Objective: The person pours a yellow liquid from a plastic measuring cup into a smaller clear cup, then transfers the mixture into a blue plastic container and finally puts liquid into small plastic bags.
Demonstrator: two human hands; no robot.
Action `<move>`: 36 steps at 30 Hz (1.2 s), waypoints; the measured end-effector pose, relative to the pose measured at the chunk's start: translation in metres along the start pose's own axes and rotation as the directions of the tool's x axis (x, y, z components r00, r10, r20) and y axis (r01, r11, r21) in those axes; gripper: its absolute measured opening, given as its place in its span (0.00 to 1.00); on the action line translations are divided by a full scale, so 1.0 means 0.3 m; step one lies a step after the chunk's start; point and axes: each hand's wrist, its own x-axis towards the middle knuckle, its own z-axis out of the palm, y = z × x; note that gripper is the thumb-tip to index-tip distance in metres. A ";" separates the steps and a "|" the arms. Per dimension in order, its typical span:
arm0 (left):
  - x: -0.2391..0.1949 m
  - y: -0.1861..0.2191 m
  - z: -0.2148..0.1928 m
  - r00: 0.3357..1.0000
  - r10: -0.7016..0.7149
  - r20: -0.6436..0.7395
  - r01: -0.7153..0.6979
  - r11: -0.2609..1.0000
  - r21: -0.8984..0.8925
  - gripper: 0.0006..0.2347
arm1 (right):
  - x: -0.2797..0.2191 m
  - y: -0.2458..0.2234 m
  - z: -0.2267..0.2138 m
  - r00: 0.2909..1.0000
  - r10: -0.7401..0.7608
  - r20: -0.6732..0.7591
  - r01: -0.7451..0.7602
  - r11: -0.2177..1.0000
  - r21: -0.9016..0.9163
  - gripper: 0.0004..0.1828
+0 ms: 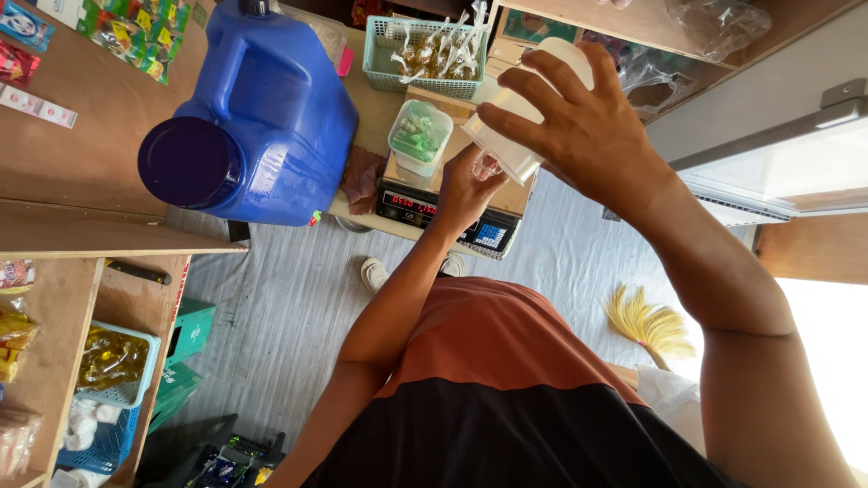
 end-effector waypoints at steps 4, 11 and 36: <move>-0.006 -0.015 -0.005 1.000 0.003 -0.007 -0.003 0.999 -0.034 0.11 | 0.003 -0.005 0.002 1.000 0.004 0.008 -0.004 0.999 0.033 0.41; -0.003 -0.043 -0.011 1.000 -0.007 -0.027 0.008 0.999 0.041 0.10 | 0.002 0.013 0.045 0.997 0.070 0.037 -0.076 0.974 0.214 0.51; -0.011 0.117 -0.157 0.997 0.039 -0.074 -0.039 0.999 -0.009 0.06 | -0.310 -0.403 1.045 0.576 0.741 0.345 -0.414 -0.100 0.905 0.52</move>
